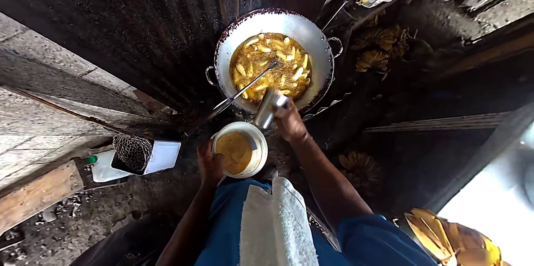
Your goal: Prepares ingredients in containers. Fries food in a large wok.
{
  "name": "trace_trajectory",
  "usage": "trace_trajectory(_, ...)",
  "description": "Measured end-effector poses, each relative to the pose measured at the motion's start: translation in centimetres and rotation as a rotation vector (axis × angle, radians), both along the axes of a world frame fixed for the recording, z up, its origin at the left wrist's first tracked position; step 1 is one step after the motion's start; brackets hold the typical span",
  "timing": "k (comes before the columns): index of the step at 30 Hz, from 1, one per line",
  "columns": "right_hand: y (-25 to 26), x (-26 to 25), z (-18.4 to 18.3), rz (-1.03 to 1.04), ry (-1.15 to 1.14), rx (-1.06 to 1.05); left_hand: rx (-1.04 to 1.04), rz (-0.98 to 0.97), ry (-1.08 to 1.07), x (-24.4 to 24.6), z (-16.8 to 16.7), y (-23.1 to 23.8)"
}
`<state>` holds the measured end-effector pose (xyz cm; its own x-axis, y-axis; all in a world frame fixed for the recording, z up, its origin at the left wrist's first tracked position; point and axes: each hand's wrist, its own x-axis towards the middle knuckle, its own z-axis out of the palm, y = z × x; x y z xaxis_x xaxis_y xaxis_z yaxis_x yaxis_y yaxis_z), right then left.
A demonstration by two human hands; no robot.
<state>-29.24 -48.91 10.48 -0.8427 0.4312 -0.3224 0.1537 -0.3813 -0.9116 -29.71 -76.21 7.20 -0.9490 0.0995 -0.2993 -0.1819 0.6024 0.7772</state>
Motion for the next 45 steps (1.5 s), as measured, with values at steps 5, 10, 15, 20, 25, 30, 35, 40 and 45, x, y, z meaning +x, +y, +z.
trace_trajectory(5, 4.6, -6.4, 1.1, -0.166, -0.083, -0.412, -0.060, 0.014, -0.040, -0.5, 0.6, -1.0)
trace_trajectory(10, 6.6, -7.6, 3.6, -0.186, 0.156, -0.593, -0.054, 0.010, -0.072, -0.9, 1.0, -0.9)
trace_trajectory(15, 4.7, -2.9, 5.7, -0.022, 0.264, -0.468, 0.006, -0.022, -0.091, -1.6, 1.0, 0.1)
trace_trajectory(20, -1.9, 5.9, 3.5, 0.303, -0.150, 0.031, 0.070, -0.126, -0.036, -1.7, 1.2, 1.7)
trace_trajectory(25, -6.8, 3.8, 0.1, 1.018, -0.801, 0.968, 0.019, -0.303, 0.051, -0.5, 3.0, 4.7)
trace_trajectory(30, -8.7, 2.2, -2.7, 0.905, -0.809, 1.179, 0.063, -0.391, 0.104, 0.6, 3.5, 6.3)
trace_trajectory(35, -6.8, 4.4, -3.0, 0.589, -0.496, 0.879, 0.108, -0.362, 0.056, -0.8, 3.5, 5.6)
trace_trajectory(40, -6.3, 6.1, -1.1, 0.370, -0.257, 0.547, 0.132, -0.263, -0.006, -2.3, 2.6, 3.7)
trace_trajectory(45, -4.5, 5.5, 1.9, 0.149, -0.013, 0.250, 0.127, -0.197, -0.016, -2.4, 1.3, 1.5)
